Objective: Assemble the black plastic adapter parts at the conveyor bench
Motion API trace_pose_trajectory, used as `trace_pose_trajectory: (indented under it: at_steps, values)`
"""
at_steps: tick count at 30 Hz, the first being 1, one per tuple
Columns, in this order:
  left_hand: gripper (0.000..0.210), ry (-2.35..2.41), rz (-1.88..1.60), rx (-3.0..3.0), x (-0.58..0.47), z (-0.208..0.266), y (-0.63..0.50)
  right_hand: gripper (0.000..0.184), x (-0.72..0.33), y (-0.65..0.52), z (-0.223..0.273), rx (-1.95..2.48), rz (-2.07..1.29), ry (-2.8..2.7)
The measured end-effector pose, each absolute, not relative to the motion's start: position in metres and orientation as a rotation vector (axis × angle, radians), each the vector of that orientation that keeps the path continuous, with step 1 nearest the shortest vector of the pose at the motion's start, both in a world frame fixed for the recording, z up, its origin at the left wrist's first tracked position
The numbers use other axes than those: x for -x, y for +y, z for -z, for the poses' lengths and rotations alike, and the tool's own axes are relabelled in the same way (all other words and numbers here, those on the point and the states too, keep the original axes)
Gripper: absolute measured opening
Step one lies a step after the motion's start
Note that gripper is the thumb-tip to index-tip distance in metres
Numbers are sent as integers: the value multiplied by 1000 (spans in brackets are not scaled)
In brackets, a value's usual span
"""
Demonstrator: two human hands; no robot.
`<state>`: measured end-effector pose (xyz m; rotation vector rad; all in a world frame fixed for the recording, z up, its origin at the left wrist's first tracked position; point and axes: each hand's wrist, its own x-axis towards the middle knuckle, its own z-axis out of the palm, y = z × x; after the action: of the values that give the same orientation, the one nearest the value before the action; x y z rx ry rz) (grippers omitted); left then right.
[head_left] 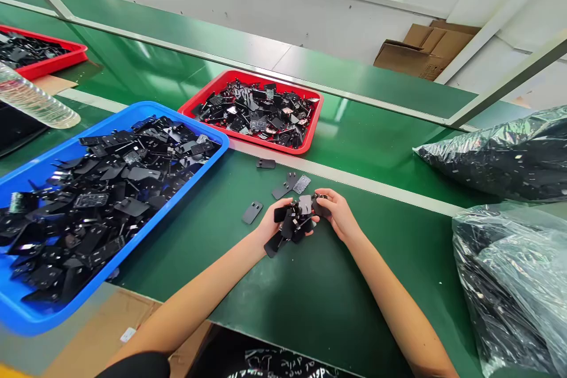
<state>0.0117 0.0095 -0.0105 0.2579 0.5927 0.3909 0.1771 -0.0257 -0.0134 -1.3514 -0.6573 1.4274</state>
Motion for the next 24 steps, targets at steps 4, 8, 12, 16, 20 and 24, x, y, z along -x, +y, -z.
trace_pose_trajectory:
  at_steps: [4, 8, 12, 16, 20, 24]
  values:
    - [43, 562, -413, -253, -11, 12, 10, 33, -184, -23, 13, 1331, -1441, -629]
    - [40, 502, -451, -207, -11, 12, 11, 34, -192, -21, 7, 1249, -1484, -565]
    - [42, 492, -452, -148, -12, 11, 11, 29, -203, -20, 2, 1061, -1459, -422]
    - [37, 498, -444, -142, -12, 8, 10, 24, -216, -19, 2, 1092, -1405, -389]
    - [35, 504, -425, -141, -13, 6, 10, 24, -227, -18, 2, 1110, -1389, -409]
    - [33, 495, -421, -139, -12, 6, 10, 28, -231, -21, -4, 1086, -1451, -462]
